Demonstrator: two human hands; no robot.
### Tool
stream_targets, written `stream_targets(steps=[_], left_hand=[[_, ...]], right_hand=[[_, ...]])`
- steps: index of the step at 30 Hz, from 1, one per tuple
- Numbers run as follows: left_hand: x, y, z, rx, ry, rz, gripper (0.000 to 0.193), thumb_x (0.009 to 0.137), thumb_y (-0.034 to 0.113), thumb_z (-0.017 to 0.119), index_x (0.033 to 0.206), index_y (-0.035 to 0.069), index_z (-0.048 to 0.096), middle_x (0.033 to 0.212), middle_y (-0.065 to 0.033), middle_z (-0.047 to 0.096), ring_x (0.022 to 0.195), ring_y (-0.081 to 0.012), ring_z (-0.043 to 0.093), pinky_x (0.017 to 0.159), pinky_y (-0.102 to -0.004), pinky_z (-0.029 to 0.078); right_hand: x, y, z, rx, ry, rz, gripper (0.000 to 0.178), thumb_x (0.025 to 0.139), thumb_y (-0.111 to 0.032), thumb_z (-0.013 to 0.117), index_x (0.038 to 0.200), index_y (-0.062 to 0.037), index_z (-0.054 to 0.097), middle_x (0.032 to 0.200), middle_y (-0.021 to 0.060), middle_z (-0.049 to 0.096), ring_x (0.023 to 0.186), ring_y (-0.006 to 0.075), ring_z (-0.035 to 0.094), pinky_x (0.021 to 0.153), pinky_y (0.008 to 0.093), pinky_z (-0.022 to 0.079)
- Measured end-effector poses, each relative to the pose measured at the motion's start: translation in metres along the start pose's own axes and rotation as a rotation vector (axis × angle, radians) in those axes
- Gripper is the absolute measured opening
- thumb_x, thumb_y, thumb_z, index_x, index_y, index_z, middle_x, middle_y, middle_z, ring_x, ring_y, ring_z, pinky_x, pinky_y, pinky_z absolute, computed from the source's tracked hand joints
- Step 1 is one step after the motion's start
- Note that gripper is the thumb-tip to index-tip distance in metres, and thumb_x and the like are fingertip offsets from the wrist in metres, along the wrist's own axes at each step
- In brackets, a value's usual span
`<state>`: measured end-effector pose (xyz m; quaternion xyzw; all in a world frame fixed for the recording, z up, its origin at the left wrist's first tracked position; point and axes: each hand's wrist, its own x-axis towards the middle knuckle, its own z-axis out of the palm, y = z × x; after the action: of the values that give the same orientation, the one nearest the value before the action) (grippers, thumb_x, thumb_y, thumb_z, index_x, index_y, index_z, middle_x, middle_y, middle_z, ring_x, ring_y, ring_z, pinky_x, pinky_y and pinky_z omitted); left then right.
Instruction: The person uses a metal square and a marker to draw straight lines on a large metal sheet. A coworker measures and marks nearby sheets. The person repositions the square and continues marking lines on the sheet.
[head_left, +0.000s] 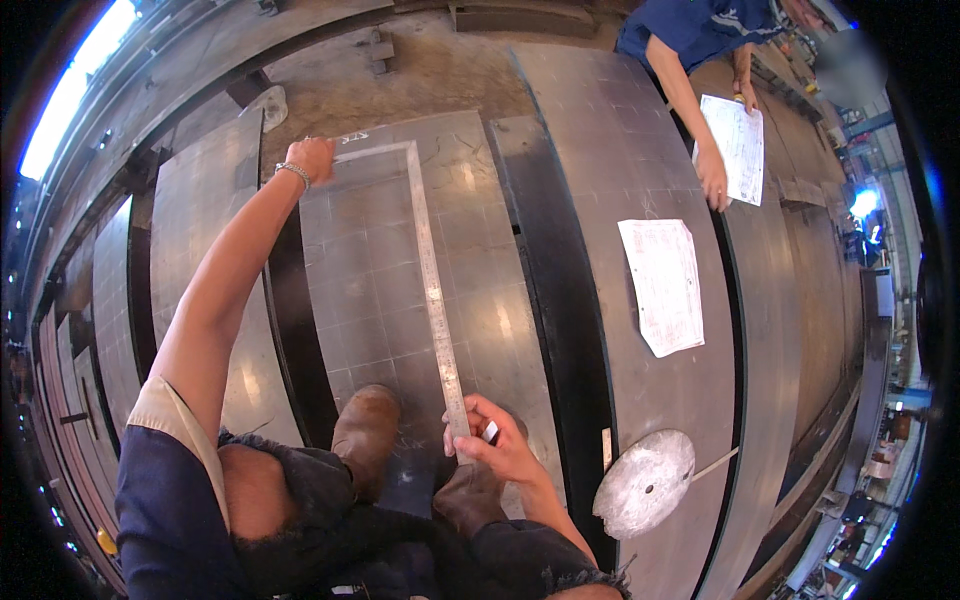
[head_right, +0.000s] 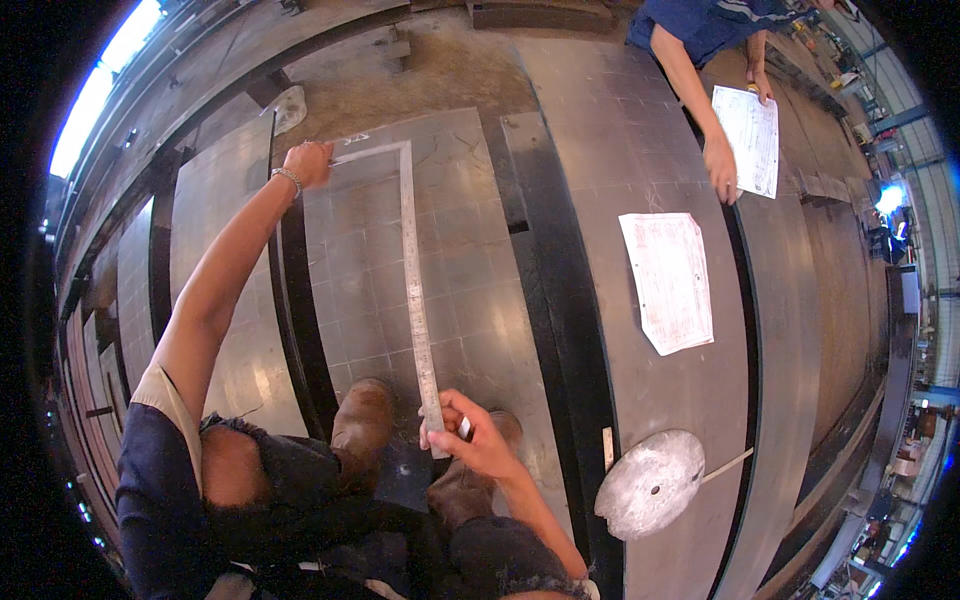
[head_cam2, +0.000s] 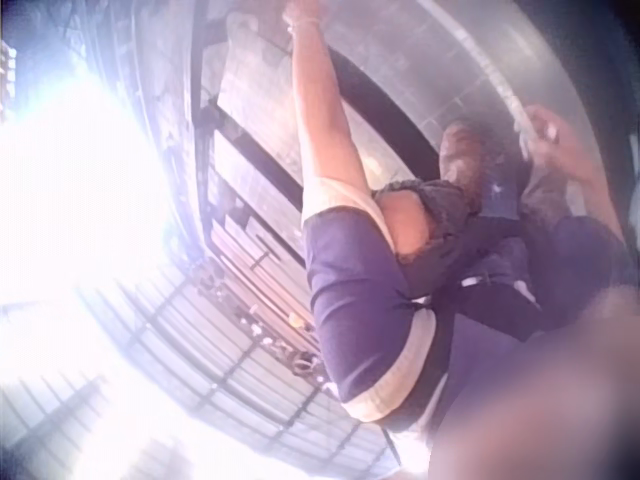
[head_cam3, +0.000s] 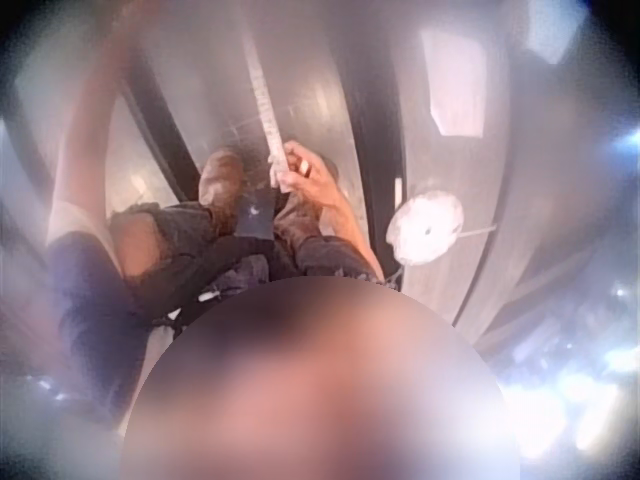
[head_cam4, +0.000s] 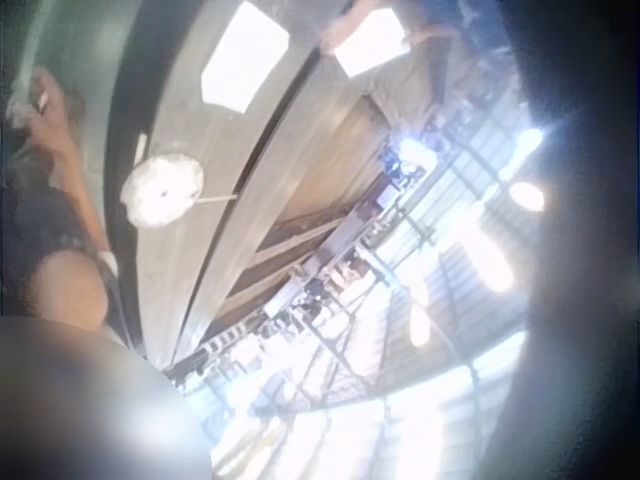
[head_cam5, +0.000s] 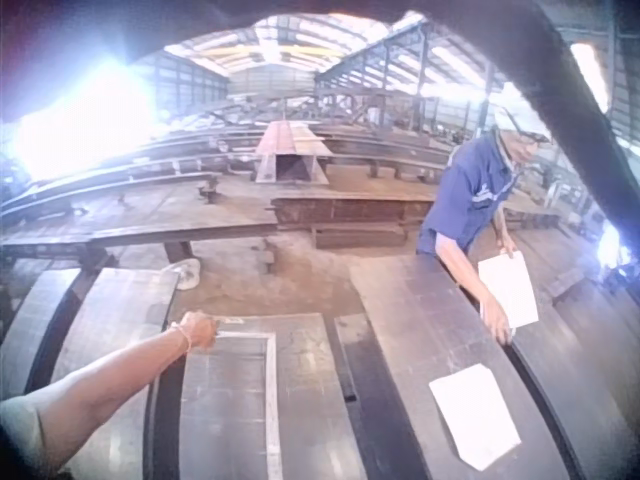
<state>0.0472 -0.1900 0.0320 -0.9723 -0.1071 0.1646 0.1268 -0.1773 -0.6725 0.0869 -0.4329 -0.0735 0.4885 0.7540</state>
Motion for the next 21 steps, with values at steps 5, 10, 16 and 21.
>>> stream_targets(steps=[5, 10, 16, 21], left_hand=[[-0.006, -0.029, 0.008, 0.035, -0.063, -0.056, 0.033, 0.082, 0.020, 0.064, 0.112, 0.006, 0.068, 0.110, -0.0187, 0.071, 0.108, -0.0344, 0.068, 0.089, -0.0442, 0.056], [-0.016, -0.043, 0.011, -0.016, -0.070, -0.049, 0.032, 0.081, 0.024, 0.064, 0.107, 0.007, 0.071, 0.111, -0.0195, 0.071, 0.106, -0.0355, 0.068, 0.090, -0.0462, 0.055], [-0.021, -0.058, 0.009, -0.038, -0.024, -0.031, 0.029, 0.078, 0.026, 0.063, 0.101, 0.010, 0.071, 0.104, -0.0184, 0.072, 0.102, -0.0374, 0.068, 0.088, -0.0488, 0.054], [-0.012, -0.046, 0.015, -0.056, -0.028, -0.006, 0.030, 0.078, 0.029, 0.065, 0.101, 0.010, 0.071, 0.105, -0.0184, 0.072, 0.102, -0.0374, 0.068, 0.086, -0.0487, 0.055]], right_hand=[[0.012, 0.026, -0.007, -0.016, -0.005, 0.067, 0.026, 0.095, -0.011, 0.062, 0.119, -0.0033, 0.055, 0.090, 0.0045, 0.064, 0.083, 0.0109, 0.062, 0.074, 0.0255, 0.047], [0.024, 0.054, -0.012, -0.165, 0.015, 0.018, 0.021, 0.097, -0.012, 0.062, 0.115, -0.0038, 0.056, 0.093, 0.0015, 0.064, 0.084, 0.0089, 0.061, 0.072, 0.0243, 0.047], [0.028, 0.059, -0.021, -1.041, 0.489, 0.119, 0.051, 0.086, -0.039, 0.075, 0.116, -0.0022, 0.056, 0.093, 0.0280, 0.070, 0.088, 0.0409, 0.070, 0.075, 0.0452, 0.055], [0.031, 0.064, -0.027, -1.140, 0.703, -0.088, 0.041, 0.085, -0.035, 0.074, 0.110, -0.0047, 0.062, 0.079, 0.0218, 0.072, 0.071, 0.0390, 0.071, 0.064, 0.0464, 0.056]])
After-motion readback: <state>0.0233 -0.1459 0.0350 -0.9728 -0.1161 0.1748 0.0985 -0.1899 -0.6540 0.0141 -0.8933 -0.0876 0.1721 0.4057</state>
